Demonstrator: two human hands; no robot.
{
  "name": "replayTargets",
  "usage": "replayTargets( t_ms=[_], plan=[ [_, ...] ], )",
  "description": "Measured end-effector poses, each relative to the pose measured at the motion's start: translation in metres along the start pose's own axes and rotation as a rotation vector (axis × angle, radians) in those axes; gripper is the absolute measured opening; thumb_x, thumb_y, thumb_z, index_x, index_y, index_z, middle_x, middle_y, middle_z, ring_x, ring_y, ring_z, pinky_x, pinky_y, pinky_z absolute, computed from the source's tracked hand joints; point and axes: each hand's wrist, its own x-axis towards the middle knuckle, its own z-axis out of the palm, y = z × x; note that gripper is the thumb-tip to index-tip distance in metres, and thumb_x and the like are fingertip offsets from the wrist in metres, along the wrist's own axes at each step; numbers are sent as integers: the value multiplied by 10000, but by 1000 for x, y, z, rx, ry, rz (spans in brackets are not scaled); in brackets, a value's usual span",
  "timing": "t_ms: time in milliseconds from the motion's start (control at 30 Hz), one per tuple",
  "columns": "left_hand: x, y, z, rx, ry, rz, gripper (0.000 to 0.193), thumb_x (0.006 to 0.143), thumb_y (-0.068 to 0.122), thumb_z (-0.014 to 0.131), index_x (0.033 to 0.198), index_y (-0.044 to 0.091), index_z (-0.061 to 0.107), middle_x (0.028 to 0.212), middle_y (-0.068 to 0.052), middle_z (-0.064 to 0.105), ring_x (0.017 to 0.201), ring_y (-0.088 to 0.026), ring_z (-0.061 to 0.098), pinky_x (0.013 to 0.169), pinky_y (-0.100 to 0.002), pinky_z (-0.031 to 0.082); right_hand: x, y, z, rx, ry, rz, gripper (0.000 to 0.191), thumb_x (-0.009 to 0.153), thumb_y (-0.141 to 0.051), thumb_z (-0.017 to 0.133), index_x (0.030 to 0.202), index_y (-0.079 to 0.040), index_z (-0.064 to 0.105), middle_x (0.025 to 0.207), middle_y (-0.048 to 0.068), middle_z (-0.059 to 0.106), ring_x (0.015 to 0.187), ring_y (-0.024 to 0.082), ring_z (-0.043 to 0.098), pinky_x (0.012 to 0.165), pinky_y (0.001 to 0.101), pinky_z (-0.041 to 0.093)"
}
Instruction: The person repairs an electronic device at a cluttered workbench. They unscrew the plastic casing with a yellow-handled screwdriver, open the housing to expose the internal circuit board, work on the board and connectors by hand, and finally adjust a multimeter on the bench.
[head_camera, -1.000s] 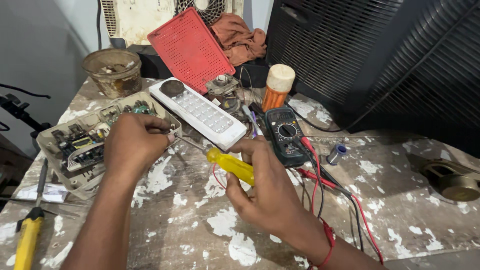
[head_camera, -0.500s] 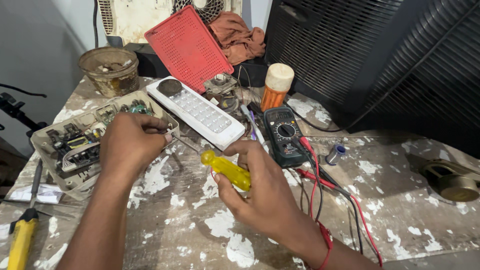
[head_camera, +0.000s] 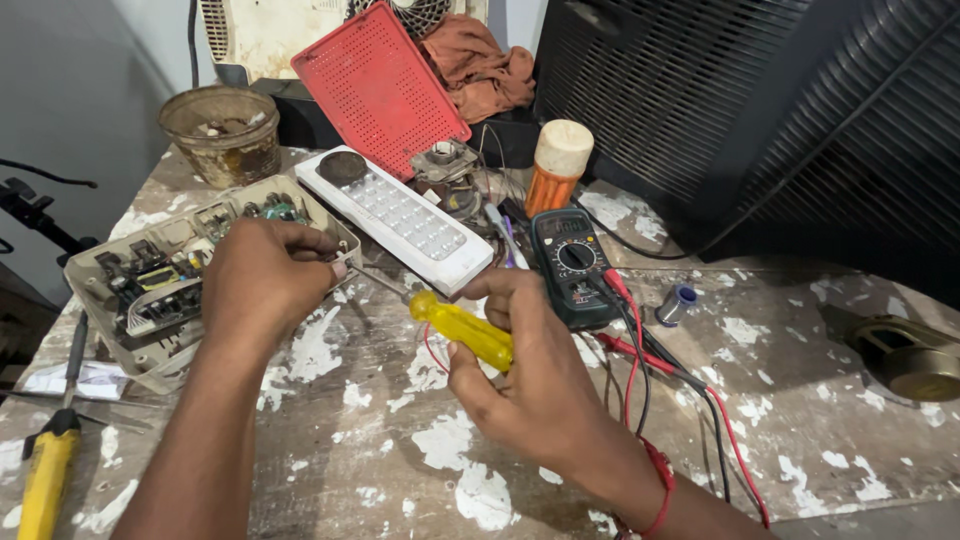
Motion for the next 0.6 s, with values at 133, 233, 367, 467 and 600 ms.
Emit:
replayTargets(
  t_ms=[133,233,367,467,600],
  plan=[
    [1,-1,1,-8,4,20,338,710,221,885,1042,198,830,905,-78,798,800,-218,757,769,-364,558,1,-3,-1,-262,-74,223,448,979,-297,623,1306,-15,503,764,131,634,676,271,656,601,417,498],
    [1,-3,-1,1,0,14,328,723,217,877,1047,198,831,892,-88,800,791,-227,758,768,-366,557,4,-1,-2,-333,-154,432,351,1034,-273,505,1334,-94,534,701,127,683,662,285,685,635,418,487],
    [1,-3,1,-1,1,38,327,722,205,871,1047,191,833,895,-87,802,789,-224,758,764,-366,558,5,1,-3,-143,-17,266,349,1000,-266,573,1205,-2,474,796,131,679,686,241,704,616,368,518],
    [2,-3,0,-6,-2,43,342,713,206,876,1052,191,827,892,-83,802,787,-216,759,765,-360,559,5,-1,-5,79,-33,125,382,1013,-249,589,1223,35,442,893,160,598,757,263,625,612,361,523],
    [1,-3,-1,-13,6,47,344,709,202,882,1049,194,831,907,-80,798,797,-212,756,771,-357,558,8,-4,-10,-89,-17,-40,430,1035,-270,569,1265,58,414,889,165,565,752,235,597,626,348,501]
  ],
)
